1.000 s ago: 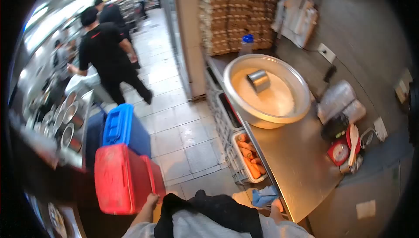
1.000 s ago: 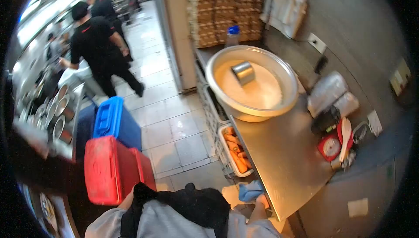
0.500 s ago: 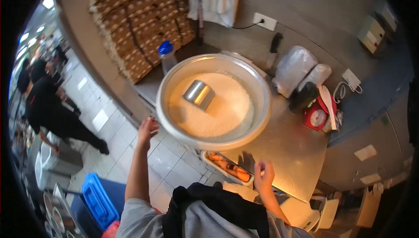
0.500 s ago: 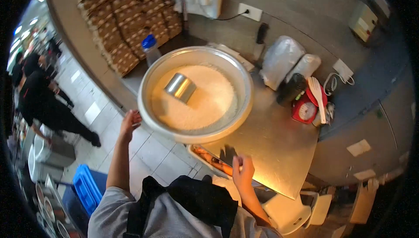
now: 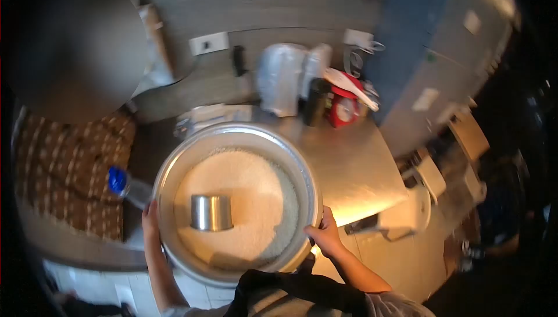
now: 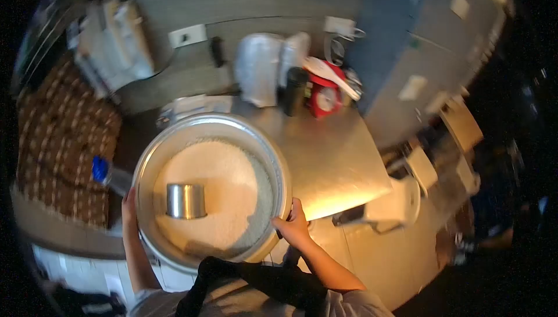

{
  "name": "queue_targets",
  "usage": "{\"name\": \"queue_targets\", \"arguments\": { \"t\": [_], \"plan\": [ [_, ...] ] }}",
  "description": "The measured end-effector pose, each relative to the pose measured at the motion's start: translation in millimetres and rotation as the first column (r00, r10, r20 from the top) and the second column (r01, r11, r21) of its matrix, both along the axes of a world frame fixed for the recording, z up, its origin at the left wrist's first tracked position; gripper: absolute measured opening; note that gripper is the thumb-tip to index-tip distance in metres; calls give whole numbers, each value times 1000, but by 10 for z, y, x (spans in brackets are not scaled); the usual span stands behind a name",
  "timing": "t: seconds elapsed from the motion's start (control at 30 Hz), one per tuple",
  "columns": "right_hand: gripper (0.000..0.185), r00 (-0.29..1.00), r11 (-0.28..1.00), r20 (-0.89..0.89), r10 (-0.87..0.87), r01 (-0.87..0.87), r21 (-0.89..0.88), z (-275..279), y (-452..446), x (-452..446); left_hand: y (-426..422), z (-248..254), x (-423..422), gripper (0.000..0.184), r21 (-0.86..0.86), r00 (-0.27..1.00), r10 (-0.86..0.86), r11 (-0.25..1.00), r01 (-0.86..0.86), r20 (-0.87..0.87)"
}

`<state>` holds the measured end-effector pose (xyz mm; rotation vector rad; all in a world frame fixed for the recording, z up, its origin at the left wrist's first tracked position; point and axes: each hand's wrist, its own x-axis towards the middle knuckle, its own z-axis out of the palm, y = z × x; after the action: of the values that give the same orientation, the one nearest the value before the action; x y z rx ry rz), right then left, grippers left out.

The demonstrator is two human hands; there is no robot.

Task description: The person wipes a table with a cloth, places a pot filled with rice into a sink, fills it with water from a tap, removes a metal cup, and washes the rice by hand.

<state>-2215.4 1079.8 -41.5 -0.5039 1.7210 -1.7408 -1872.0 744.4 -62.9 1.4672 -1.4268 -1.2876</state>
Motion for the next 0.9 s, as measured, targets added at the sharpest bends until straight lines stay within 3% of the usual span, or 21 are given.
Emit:
{"name": "queue_targets", "arguments": {
  "t": [0.07,0.1,0.13,0.17,0.23,0.33,0.43,0.5,0.57,0.6,0.7,0.8,0.83,0.9],
  "plan": [
    [59,989,988,109,-96,82,128,263,146,167,-140,10,-132,56,30,994,-103,994,103,-27],
    [60,981,980,87,-172,160,121,200,172,241,-166,52,-198,54,94,991,-113,988,120,-73],
    [59,962,960,101,-252,235,151,277,194,294,-196,89,-262,53,158,953,-213,955,249,-213],
    [57,937,935,113,-329,307,177,305,210,409,-83,305,-392,48,161,954,-225,953,259,-198],
    [54,879,880,49,-475,474,38,-1,154,676,-457,10,-330,43,178,904,-345,902,393,-251],
    [55,784,782,29,-620,614,106,245,127,1044,-1094,-95,-637,51,192,650,-611,645,740,-452],
    [51,669,668,38,-742,732,135,161,162,1373,-1436,-101,-1356,55,155,456,-769,436,887,-448],
    [44,570,563,-11,-821,814,141,236,155,1614,-1242,30,-1786,41,125,576,-807,563,817,-128],
    [42,466,443,-89,-881,875,196,-38,25,1880,-1232,-281,-2031,40,148,502,-845,481,864,-185],
    [41,435,423,-35,-900,889,173,-288,-13,1981,-1266,-366,-2107,41,161,470,-859,444,881,-202],
    [40,309,290,-28,-951,918,272,-897,-161,1997,-1261,-549,-2304,44,86,201,-951,186,979,-233],
    [38,185,145,-148,-971,958,249,-1251,-240,1956,-1176,-936,-2658,39,142,166,-917,122,982,-362],
    [38,138,100,-160,-977,969,228,-1368,-327,2006,-1241,-1203,-2799,36,157,126,-930,75,985,-345],
    [47,45,-4,-181,-982,964,264,-1798,-310,1986,-1277,-1526,-2953,30,232,159,-952,98,968,-260]
  ]
}}
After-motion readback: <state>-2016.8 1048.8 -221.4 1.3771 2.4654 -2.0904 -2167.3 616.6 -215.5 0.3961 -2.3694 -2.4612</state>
